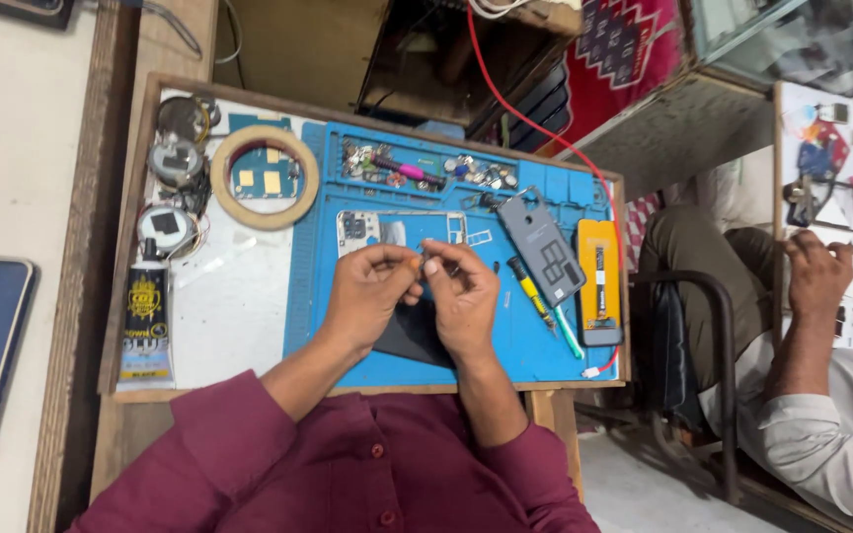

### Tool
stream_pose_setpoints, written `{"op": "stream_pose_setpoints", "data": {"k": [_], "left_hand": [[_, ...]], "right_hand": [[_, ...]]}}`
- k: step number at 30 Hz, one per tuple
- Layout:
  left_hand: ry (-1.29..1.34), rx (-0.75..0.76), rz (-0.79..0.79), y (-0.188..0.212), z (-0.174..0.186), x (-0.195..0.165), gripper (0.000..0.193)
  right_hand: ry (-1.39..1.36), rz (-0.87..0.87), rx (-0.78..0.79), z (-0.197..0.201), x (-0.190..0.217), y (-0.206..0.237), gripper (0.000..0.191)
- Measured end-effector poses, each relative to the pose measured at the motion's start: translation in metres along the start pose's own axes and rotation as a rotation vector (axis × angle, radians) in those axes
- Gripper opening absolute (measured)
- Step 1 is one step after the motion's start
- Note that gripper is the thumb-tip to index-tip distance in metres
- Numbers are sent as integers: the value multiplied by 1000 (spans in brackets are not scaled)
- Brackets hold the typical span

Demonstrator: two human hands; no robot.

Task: The person sits at a repair bench and uses both hands to manipulate a small component, pressing and positioning it onto the back cover of a disassembled smartphone. They hold the phone cover steady with one hand while fitting the small part with the other, working over a blue mat covered with tools, screws, and phone parts.

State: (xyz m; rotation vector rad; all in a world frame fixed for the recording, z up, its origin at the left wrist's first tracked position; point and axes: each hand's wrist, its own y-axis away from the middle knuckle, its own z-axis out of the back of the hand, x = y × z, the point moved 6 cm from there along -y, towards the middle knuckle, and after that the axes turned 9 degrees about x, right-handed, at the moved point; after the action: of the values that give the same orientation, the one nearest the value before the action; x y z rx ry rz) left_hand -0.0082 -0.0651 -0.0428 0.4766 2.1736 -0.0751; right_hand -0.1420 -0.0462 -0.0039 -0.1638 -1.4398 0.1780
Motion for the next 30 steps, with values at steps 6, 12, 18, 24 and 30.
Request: {"op": "stream_pose_setpoints", "data": {"k": [6, 12, 18, 24, 30], "left_hand": [[3, 2, 10, 2, -5, -10, 16], [-45, -8, -3, 2, -8, -11, 15], [-192, -45, -48, 5, -3, -7, 15], [-163, -65, -79, 9, 0, -1, 11], [-87, -35, -97, 8, 0, 3, 10]], "right_hand": [[-86, 14, -8, -1, 1, 0, 18], [-13, 32, 9, 0, -1, -1, 20], [-62, -16, 12, 3, -1, 5, 19], [-22, -6, 45, 7, 14, 7, 22], [164, 64, 8, 14, 27, 6, 24]]}}
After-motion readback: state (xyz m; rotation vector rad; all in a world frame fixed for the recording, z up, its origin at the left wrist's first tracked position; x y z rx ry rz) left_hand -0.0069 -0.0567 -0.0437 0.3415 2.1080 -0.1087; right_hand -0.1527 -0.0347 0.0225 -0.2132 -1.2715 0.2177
